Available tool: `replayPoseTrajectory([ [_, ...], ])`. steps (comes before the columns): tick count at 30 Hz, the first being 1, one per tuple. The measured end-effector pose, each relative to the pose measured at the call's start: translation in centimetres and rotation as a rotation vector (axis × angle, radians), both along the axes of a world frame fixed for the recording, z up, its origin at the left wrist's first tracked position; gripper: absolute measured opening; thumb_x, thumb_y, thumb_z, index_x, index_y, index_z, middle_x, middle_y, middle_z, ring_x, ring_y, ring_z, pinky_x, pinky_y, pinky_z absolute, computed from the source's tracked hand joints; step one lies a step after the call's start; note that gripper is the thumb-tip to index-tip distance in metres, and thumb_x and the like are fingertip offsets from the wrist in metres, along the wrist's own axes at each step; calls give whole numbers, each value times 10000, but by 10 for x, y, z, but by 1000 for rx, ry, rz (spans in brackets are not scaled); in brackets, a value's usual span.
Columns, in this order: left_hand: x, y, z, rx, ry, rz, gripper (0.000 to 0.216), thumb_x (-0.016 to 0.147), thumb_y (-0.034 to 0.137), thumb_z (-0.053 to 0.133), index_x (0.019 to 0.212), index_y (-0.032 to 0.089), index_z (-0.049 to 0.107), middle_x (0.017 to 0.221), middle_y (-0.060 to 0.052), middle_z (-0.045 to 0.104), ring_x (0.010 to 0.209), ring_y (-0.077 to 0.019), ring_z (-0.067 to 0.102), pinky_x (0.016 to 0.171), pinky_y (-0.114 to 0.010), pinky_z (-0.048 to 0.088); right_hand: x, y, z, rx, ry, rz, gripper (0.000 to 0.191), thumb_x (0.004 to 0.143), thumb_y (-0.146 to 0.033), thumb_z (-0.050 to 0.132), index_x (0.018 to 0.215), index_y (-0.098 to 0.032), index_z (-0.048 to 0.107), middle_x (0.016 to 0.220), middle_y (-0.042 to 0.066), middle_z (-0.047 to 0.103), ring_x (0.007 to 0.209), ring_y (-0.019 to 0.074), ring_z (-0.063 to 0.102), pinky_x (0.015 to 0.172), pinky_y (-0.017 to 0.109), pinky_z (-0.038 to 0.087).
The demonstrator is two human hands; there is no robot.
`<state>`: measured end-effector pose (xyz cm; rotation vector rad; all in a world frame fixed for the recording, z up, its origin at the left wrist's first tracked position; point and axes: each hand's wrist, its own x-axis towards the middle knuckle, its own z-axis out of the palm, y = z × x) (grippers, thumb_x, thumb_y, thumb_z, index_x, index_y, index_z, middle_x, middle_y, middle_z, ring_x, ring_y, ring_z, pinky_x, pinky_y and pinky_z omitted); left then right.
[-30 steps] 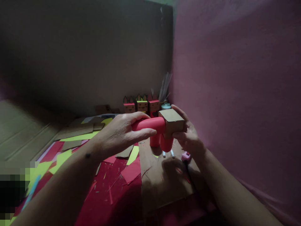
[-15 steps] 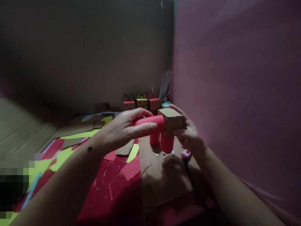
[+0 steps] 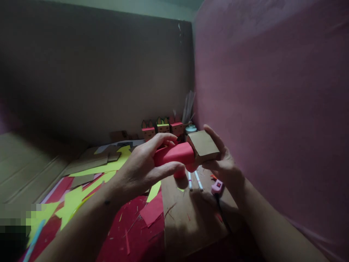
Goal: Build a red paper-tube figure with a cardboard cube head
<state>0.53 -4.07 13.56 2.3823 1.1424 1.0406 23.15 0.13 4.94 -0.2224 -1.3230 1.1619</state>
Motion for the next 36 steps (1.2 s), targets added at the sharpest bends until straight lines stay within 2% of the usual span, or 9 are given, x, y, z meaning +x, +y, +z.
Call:
replayPoseTrajectory([
  [4, 1, 2, -2, 16, -15, 22, 466, 799, 452, 762, 1162, 207, 602, 1022, -15, 689, 825, -155, 625, 702, -248, 493, 0, 0, 1, 13, -11, -15, 861, 599, -112, 880, 1325, -494, 618, 1241, -46, 717, 1111, 227, 662, 927, 364, 562],
  [14, 3, 0, 0, 17, -21, 67, 372, 823, 496, 730, 1048, 204, 679, 864, 13, 683, 704, -139, 593, 636, -248, 462, 0, 1, 0, -16, -28, -24, 832, 584, -169, 894, 1318, -457, 628, 1198, -29, 715, 1090, 232, 657, 982, 406, 536],
  [23, 2, 3, -3, 104, -20, 49, 392, 801, 449, 763, 1090, 209, 650, 1011, -38, 700, 835, -196, 640, 772, -312, 511, 0, 2, -3, 1, -53, -84, 851, 594, -192, 877, 1345, -470, 589, 1267, -16, 692, 1180, 296, 628, 1015, 497, 520],
  [27, 4, 4, -7, 122, -34, 58, 438, 795, 417, 776, 1147, 210, 616, 1077, -47, 686, 900, -202, 641, 810, -319, 511, 1, 4, -5, 14, -62, -103, 868, 597, -209, 877, 1366, -468, 570, 1273, -8, 684, 1162, 295, 628, 988, 487, 532],
  [32, 3, 4, -9, 81, 20, 32, 482, 823, 346, 721, 1243, 205, 533, 1154, -67, 640, 904, -186, 626, 784, -316, 512, 1, 4, -3, -9, -12, -83, 849, 582, -158, 875, 1328, -465, 612, 1210, -22, 701, 1103, 260, 645, 976, 437, 537],
  [36, -1, 3, -7, 91, 39, -34, 513, 805, 253, 682, 1277, 206, 488, 1176, -77, 614, 882, -170, 625, 734, -290, 516, 0, 2, -2, -38, 4, -78, 845, 563, -158, 868, 1315, -453, 623, 1197, -23, 701, 1097, 262, 646, 1012, 463, 512],
])
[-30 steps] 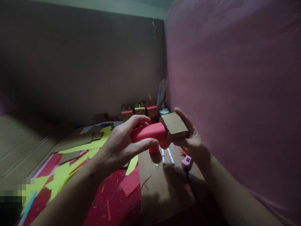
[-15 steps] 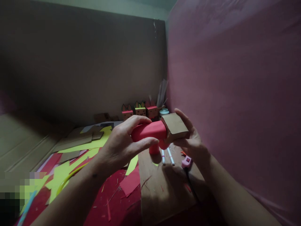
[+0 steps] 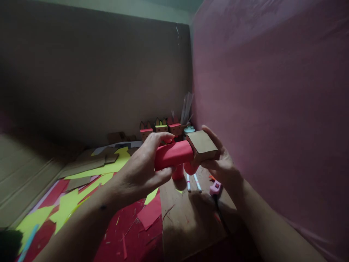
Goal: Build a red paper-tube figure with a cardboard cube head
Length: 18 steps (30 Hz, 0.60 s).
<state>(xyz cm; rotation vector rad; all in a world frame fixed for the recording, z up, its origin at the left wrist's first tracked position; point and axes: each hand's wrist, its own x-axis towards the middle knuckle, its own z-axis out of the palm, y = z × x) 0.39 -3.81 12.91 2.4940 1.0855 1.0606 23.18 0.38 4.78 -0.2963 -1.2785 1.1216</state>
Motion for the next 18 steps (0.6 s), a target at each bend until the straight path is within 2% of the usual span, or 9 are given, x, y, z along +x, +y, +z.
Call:
replayPoseTrajectory([
  [2, -1, 0, 4, -52, -83, 2, 468, 819, 310, 703, 1235, 209, 515, 1089, -60, 634, 829, -165, 632, 684, -272, 521, 0, -1, 1, -14, 4, 3, 854, 556, -160, 862, 1322, -447, 615, 1228, -17, 695, 1134, 282, 638, 1058, 506, 476],
  [6, 0, 0, 10, -319, -370, 21, 457, 863, 453, 696, 1238, 229, 558, 832, -2, 633, 627, -145, 626, 517, -241, 518, 1, -1, 2, -48, 34, -7, 851, 540, -181, 861, 1319, -423, 616, 1248, -3, 696, 1190, 312, 619, 1113, 557, 425],
  [11, 7, 6, 6, -516, -620, 15, 417, 877, 466, 678, 1169, 173, 633, 786, -37, 679, 469, -126, 593, 354, -218, 451, 0, 0, 1, -33, -6, -28, 825, 577, -199, 848, 1326, -442, 601, 1239, -24, 687, 1191, 295, 611, 1111, 537, 433],
  [15, 8, 15, -1, -665, -645, -46, 487, 870, 496, 680, 1204, 146, 619, 677, -30, 658, 418, -123, 561, 329, -212, 423, -1, 1, 0, -32, -19, -49, 844, 564, -188, 845, 1332, -436, 597, 1218, -10, 691, 1154, 297, 616, 1074, 530, 460],
  [18, 5, 21, -3, -772, -635, -124, 577, 770, 361, 804, 1253, 148, 572, 695, -27, 673, 463, -125, 597, 405, -219, 494, -1, 2, 0, -37, -16, -68, 837, 566, -164, 842, 1322, -437, 607, 1165, -13, 704, 1111, 281, 624, 1057, 508, 470],
])
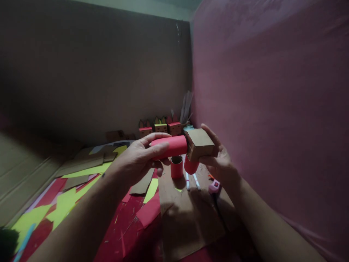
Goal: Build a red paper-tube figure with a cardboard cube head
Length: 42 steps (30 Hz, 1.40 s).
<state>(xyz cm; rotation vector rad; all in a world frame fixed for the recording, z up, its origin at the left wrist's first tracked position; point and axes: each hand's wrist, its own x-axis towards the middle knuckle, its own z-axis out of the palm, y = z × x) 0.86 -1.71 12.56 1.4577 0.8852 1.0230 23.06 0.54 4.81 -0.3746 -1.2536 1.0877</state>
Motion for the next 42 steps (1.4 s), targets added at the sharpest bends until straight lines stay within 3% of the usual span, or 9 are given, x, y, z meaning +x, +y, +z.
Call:
replayPoseTrajectory([
  [4, -4, -1, 4, -10, 45, -56, 695, 646, 130, 854, 1271, 169, 553, 734, -17, 696, 504, -126, 628, 474, -225, 533, 1, 1, 0, 12, -2, -2, 829, 577, -148, 842, 1313, -453, 613, 1147, -29, 700, 1097, 255, 623, 1042, 463, 479],
  [10, -5, -11, 12, 64, 122, -20, 522, 750, 248, 816, 1200, 134, 577, 628, -4, 656, 459, -124, 589, 427, -223, 486, 1, 3, -1, 3, -2, -24, 837, 579, -186, 852, 1340, -420, 595, 1134, -8, 704, 1043, 252, 644, 997, 457, 516],
  [19, -3, -9, 10, 132, 239, 7, 354, 745, 238, 806, 1023, 158, 602, 658, 0, 682, 530, -125, 610, 491, -217, 461, -3, 2, -3, -13, -12, 27, 828, 591, -196, 850, 1334, -438, 578, 1169, -18, 704, 1085, 272, 643, 1025, 497, 504],
  [25, -2, -9, 7, 199, 166, 1, 522, 762, 275, 809, 1203, 171, 551, 691, 7, 686, 554, -143, 621, 527, -251, 502, -2, 1, -3, -12, -45, 9, 806, 612, -210, 838, 1341, -425, 572, 1204, -13, 693, 1134, 288, 631, 1054, 517, 493],
  [32, 0, -11, 7, 256, 186, 8, 431, 815, 356, 788, 1143, 162, 589, 694, -2, 698, 553, -133, 632, 528, -239, 495, -3, 0, -2, -6, -42, -3, 801, 607, -185, 813, 1336, -416, 576, 1245, -16, 682, 1201, 290, 600, 1102, 508, 456],
  [42, 2, -11, 3, 244, 133, 56, 386, 837, 330, 780, 1135, 149, 615, 636, 17, 700, 517, -107, 619, 504, -193, 478, -4, 1, -2, -25, 0, 24, 788, 586, -149, 818, 1298, -417, 612, 1230, -21, 697, 1182, 297, 607, 1090, 517, 458],
])
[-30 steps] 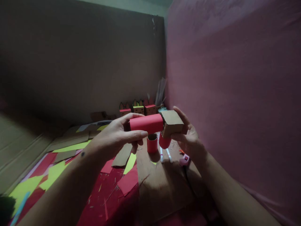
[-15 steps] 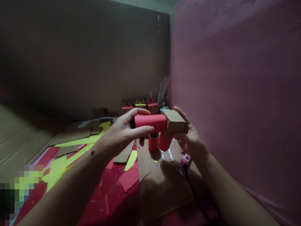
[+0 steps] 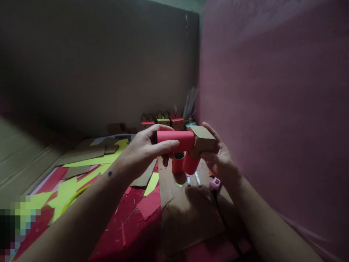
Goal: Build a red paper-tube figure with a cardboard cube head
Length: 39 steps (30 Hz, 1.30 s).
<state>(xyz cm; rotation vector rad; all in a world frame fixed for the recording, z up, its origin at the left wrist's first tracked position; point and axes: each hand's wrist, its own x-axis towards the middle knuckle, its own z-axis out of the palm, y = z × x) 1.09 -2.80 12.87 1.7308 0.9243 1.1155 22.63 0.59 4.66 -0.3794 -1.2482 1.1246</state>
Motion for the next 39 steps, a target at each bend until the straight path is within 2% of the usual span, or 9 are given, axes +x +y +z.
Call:
replayPoseTrajectory([
  [12, 0, 1, 0, 1, -32, 6, 343, 809, 299, 785, 1080, 146, 641, 637, 4, 696, 508, -115, 603, 502, -207, 481, -1, -2, 2, -15, 21, 9, 766, 595, -145, 830, 1281, -408, 614, 1201, -14, 694, 1169, 298, 604, 1097, 535, 442],
  [19, 0, 5, -5, 6, -49, 9, 481, 810, 374, 797, 1206, 183, 600, 762, -6, 697, 553, -125, 619, 521, -237, 510, -1, -3, 3, -16, 15, 5, 777, 600, -161, 845, 1297, -411, 608, 1215, -15, 694, 1183, 295, 601, 1105, 525, 438],
  [22, 1, 6, -6, 13, -41, -2, 492, 826, 375, 786, 1235, 188, 586, 754, 1, 693, 566, -127, 628, 537, -238, 517, -1, -4, 1, 7, 12, 6, 786, 630, -184, 853, 1333, -409, 583, 1232, -17, 695, 1177, 274, 611, 1110, 501, 436],
  [24, 2, 5, -6, 8, -19, 1, 484, 835, 375, 775, 1236, 183, 584, 758, -1, 695, 591, -133, 642, 560, -242, 521, -2, -4, 0, 31, -9, 0, 776, 673, -226, 850, 1369, -392, 551, 1219, -7, 701, 1156, 262, 624, 1112, 494, 432],
  [27, 5, 1, -8, 23, 33, 28, 494, 824, 391, 774, 1230, 177, 590, 815, -18, 697, 636, -144, 651, 593, -258, 524, -3, -6, -1, 57, -33, -35, 691, 778, -415, 795, 1401, -349, 503, 1148, 28, 713, 1123, 271, 642, 1097, 506, 436],
  [31, 15, -4, -15, 76, 112, 52, 486, 823, 424, 759, 1211, 183, 592, 845, -26, 673, 644, -151, 631, 570, -265, 498, -3, -9, -1, 42, 2, -98, 579, 847, -619, 665, 1330, -339, 511, 1116, 49, 702, 1055, 278, 657, 993, 476, 499],
  [39, 28, -11, -31, 96, 89, 81, 447, 873, 444, 712, 1233, 246, 535, 926, -28, 680, 738, -177, 679, 595, -260, 532, -4, -13, 4, -21, 74, -130, 522, 854, -569, 660, 1302, -328, 543, 1091, 48, 706, 994, 268, 656, 902, 440, 534],
])
